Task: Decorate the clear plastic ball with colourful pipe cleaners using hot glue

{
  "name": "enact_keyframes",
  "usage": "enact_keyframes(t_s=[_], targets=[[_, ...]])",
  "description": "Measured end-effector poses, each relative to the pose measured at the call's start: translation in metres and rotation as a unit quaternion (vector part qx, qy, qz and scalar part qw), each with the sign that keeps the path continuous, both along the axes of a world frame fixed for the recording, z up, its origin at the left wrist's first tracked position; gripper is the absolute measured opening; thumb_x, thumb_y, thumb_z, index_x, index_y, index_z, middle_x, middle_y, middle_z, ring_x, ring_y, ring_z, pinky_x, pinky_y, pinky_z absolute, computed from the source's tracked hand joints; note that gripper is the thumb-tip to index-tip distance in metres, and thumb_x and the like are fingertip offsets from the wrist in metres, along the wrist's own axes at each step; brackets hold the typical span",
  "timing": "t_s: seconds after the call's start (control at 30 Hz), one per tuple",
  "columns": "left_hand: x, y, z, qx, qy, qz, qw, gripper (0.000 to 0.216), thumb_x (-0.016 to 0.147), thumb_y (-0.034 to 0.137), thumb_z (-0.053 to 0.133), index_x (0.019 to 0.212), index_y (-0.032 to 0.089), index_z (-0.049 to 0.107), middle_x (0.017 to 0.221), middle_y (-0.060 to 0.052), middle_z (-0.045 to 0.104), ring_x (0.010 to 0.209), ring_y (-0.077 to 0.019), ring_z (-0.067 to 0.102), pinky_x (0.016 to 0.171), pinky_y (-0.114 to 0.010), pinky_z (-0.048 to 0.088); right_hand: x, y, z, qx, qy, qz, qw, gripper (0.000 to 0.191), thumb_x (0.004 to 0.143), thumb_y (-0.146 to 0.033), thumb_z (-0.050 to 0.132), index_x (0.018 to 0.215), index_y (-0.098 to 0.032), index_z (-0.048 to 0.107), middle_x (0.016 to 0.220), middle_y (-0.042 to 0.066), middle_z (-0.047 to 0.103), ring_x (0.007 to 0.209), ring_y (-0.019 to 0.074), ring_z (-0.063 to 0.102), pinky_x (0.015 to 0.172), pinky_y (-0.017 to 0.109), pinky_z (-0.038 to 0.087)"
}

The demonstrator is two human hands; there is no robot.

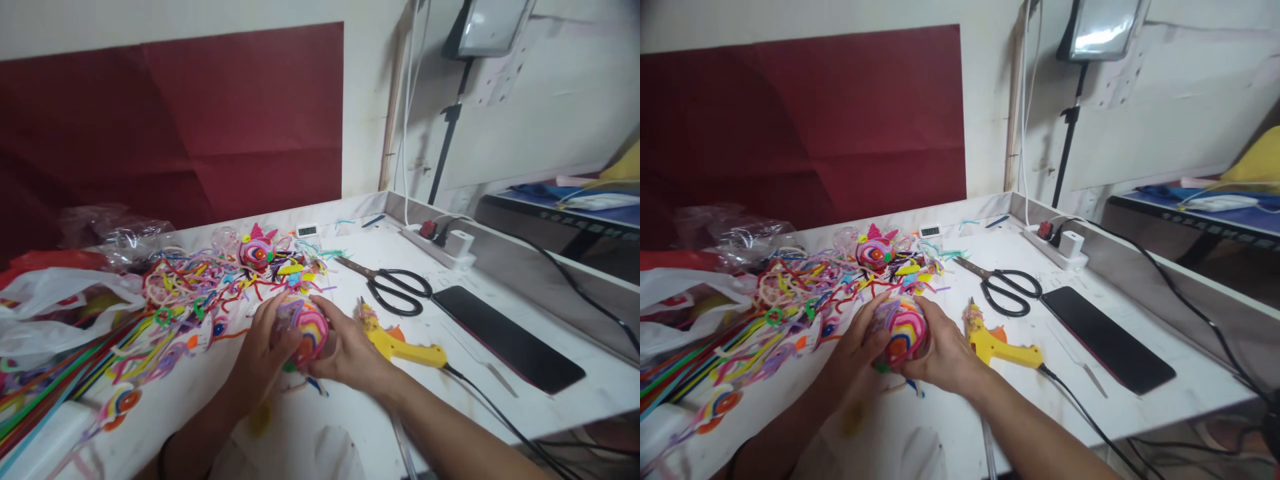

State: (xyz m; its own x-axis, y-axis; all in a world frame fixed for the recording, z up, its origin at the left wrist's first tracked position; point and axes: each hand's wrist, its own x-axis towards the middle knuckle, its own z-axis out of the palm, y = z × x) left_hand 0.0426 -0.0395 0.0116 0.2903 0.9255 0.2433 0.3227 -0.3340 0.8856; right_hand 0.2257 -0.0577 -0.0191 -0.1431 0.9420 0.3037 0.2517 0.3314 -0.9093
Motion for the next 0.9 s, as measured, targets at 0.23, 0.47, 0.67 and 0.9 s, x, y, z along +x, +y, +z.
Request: enact_keyframes(t_s=[0.23, 0.47, 0.67, 0.9], targets=[[-0.005, -0.003, 0.019, -0.161, -0.172, -0.023, 0.972, 0.083, 0.083, 0.062, 0.06, 0.15, 0.021, 0.033, 0.15, -0.01, 0.047, 0.137, -0.0331, 0.043, 0.111, -0.041, 0.038, 0.003, -0.003, 0.006, -0.037, 0.057, 0.03, 0.997, 0.097, 0.056, -0.021, 0.086, 0.142, -0.02, 0.039, 0.13, 0.011, 0.061, 0.112, 0.0279, 0.063, 0.097, 0.043, 0.051], [-0.01, 0.002, 0.021, -0.161, -0.177, 0.025, 0.971, 0.072, 0.081, 0.059, 0.063, 0.139, 0.019, 0.049, 0.144, -0.012, 0.053, 0.135, -0.0341, 0.046, 0.113, -0.042, 0.035, 0.002, -0.005, 0.006, -0.013, 0.039, 0.021, 0.999, 0.096, 0.057, -0.024, 0.086, 0.141, -0.018, 0.039, 0.136, 0.014, 0.057, 0.122, 0.0309, 0.058, 0.104, 0.044, 0.047], [-0.011, 0.002, 0.015, -0.142, -0.142, -0.003, 0.98, 0.067, 0.08, 0.06, 0.066, 0.132, 0.019, 0.056, 0.138, -0.011, 0.059, 0.127, -0.034, 0.054, 0.107, -0.041, 0.042, 0.003, -0.008, -0.001, 0.089, -0.045, 0.007, 0.995, 0.094, 0.062, -0.026, 0.084, 0.143, -0.021, 0.036, 0.143, 0.014, 0.051, 0.131, 0.031, 0.05, 0.109, 0.045, 0.043], [-0.013, -0.001, 0.016, -0.148, -0.125, -0.022, 0.981, 0.065, 0.077, 0.06, 0.07, 0.126, 0.019, 0.057, 0.12, -0.009, 0.069, 0.11, -0.0303, 0.064, 0.093, -0.037, 0.051, 0.004, -0.011, -0.004, 0.186, -0.119, 0.015, 0.975, 0.097, 0.067, -0.02, 0.078, 0.148, -0.028, 0.025, 0.146, 0.013, 0.046, 0.134, 0.0311, 0.047, 0.11, 0.046, 0.043]])
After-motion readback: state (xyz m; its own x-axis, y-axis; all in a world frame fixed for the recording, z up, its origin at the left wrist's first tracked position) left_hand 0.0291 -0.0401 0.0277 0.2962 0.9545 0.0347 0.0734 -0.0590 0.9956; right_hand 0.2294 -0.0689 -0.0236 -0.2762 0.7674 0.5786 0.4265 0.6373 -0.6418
